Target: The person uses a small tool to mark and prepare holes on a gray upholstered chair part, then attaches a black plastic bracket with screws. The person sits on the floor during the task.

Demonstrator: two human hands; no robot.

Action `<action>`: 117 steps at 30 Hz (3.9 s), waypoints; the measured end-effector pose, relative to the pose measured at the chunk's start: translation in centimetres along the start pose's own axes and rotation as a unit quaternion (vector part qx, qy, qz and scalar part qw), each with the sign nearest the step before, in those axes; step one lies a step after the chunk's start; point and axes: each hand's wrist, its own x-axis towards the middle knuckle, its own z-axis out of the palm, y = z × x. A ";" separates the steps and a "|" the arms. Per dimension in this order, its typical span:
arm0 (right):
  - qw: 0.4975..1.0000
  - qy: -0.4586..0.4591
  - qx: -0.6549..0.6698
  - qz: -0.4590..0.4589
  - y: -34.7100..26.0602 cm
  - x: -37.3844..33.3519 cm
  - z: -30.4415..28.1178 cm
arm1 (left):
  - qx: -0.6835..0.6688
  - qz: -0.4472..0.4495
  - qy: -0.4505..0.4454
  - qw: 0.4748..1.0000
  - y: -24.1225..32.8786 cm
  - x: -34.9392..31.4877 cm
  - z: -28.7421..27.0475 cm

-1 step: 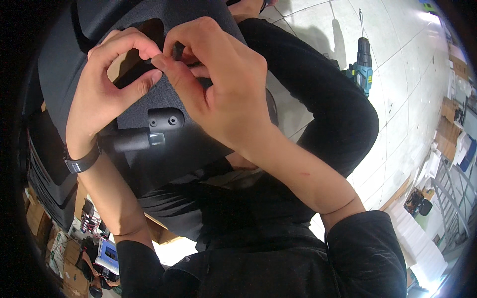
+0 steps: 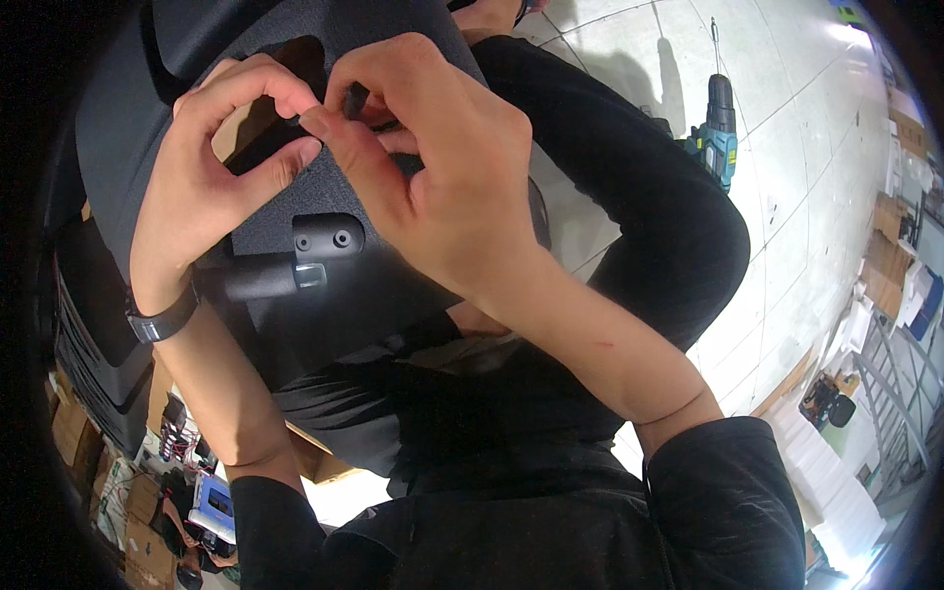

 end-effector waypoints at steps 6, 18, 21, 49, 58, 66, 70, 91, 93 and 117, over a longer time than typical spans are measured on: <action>0.984 -0.123 -0.091 -0.088 0.0 0.3 -1.6 | 0.023 0.006 -0.006 1.000 0.3 0.2 -0.1; 0.982 -0.127 -0.088 -0.113 0.9 0.7 -1.6 | 0.030 0.034 -0.003 0.999 -0.7 0.4 -0.3; 0.983 -0.123 -0.089 -0.106 0.9 0.7 -1.5 | 0.025 0.030 -0.004 0.999 -0.7 0.5 -0.3; 0.995 -0.001 0.096 0.029 1.7 0.8 -2.5 | 0.012 0.057 0.011 0.998 -0.3 0.3 0.7; 0.995 0.041 0.075 0.047 1.2 0.4 -1.4 | 0.039 0.051 -0.005 0.998 0.5 0.0 -0.1; 0.998 0.046 0.046 0.026 1.3 0.4 0.2 | 0.051 -0.060 0.036 0.996 -1.8 -0.7 -1.9; 0.997 0.058 0.041 0.006 1.4 0.4 0.6 | -0.036 -0.111 0.056 0.992 -2.5 -0.8 -1.5; 0.970 -0.122 -0.176 -0.114 0.2 0.6 -0.6 | -0.093 -0.074 -0.020 0.993 -4.1 -0.8 0.5; 0.973 -0.114 -0.173 -0.100 0.0 0.6 -0.4 | -0.103 -0.077 -0.027 0.991 -4.2 -0.8 0.5; 0.990 -0.070 -0.115 -0.051 -0.1 0.3 0.2 | 0.003 -0.031 -0.006 1.000 -3.8 -0.9 0.5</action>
